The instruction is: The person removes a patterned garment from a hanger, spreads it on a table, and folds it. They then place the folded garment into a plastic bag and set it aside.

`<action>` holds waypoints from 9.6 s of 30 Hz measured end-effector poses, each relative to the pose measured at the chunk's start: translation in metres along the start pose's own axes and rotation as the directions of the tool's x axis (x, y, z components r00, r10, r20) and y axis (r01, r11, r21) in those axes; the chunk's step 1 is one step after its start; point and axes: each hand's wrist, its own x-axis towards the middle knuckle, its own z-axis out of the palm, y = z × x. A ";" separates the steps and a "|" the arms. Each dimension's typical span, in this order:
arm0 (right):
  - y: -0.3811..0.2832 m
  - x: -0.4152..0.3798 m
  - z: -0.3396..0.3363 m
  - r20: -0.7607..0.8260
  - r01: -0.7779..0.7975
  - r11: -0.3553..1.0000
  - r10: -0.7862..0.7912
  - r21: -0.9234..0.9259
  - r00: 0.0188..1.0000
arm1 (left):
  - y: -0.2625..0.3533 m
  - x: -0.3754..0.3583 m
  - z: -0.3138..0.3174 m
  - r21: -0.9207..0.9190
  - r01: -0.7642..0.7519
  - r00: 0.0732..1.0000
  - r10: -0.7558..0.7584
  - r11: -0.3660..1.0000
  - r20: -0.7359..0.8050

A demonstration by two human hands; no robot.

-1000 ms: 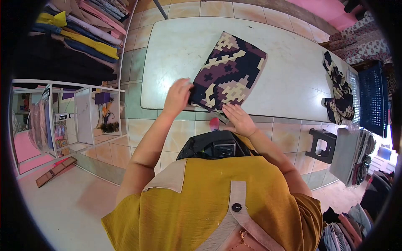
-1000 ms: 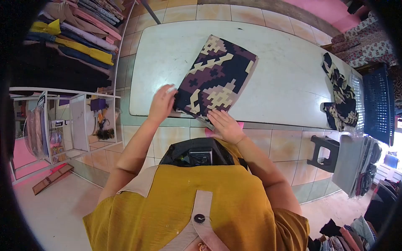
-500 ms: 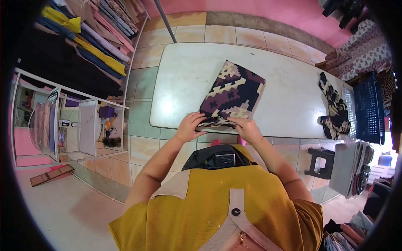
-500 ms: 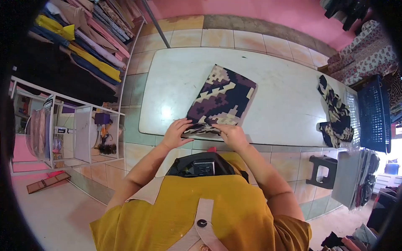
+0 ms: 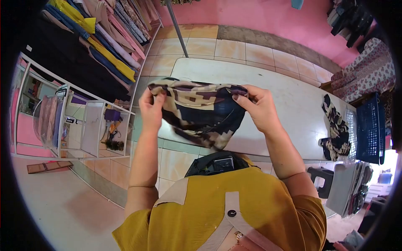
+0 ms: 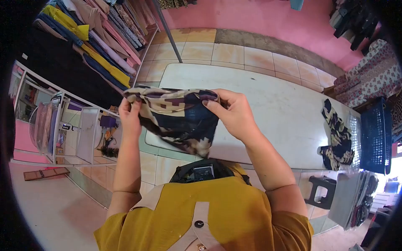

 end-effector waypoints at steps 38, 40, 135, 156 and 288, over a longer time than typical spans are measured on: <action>0.167 -0.151 -0.197 -0.780 -0.570 0.683 0.000 -0.457 0.625 | -0.213 -0.053 -0.047 0.984 -0.177 0.943 -0.283 0.019 0.175; 0.175 -0.183 -0.221 -0.837 -0.547 0.735 -0.052 -0.402 0.545 | -0.213 -0.051 -0.053 0.982 -0.185 0.928 -0.321 0.042 0.188; 0.131 -0.259 -0.555 -0.577 -0.542 0.200 -0.296 -0.816 0.761 | -0.125 -0.126 0.185 0.915 -0.166 0.978 -0.054 0.367 0.200; 0.073 -0.291 -0.574 -0.604 -0.399 0.469 -0.716 -0.787 0.350 | -0.112 -0.129 0.132 0.913 -0.185 0.938 -0.212 0.364 0.274; 0.087 -0.329 -0.525 -0.906 -0.380 0.916 0.044 -0.132 0.420 | -0.179 -0.132 0.645 0.459 -0.555 0.012 -0.544 0.694 0.839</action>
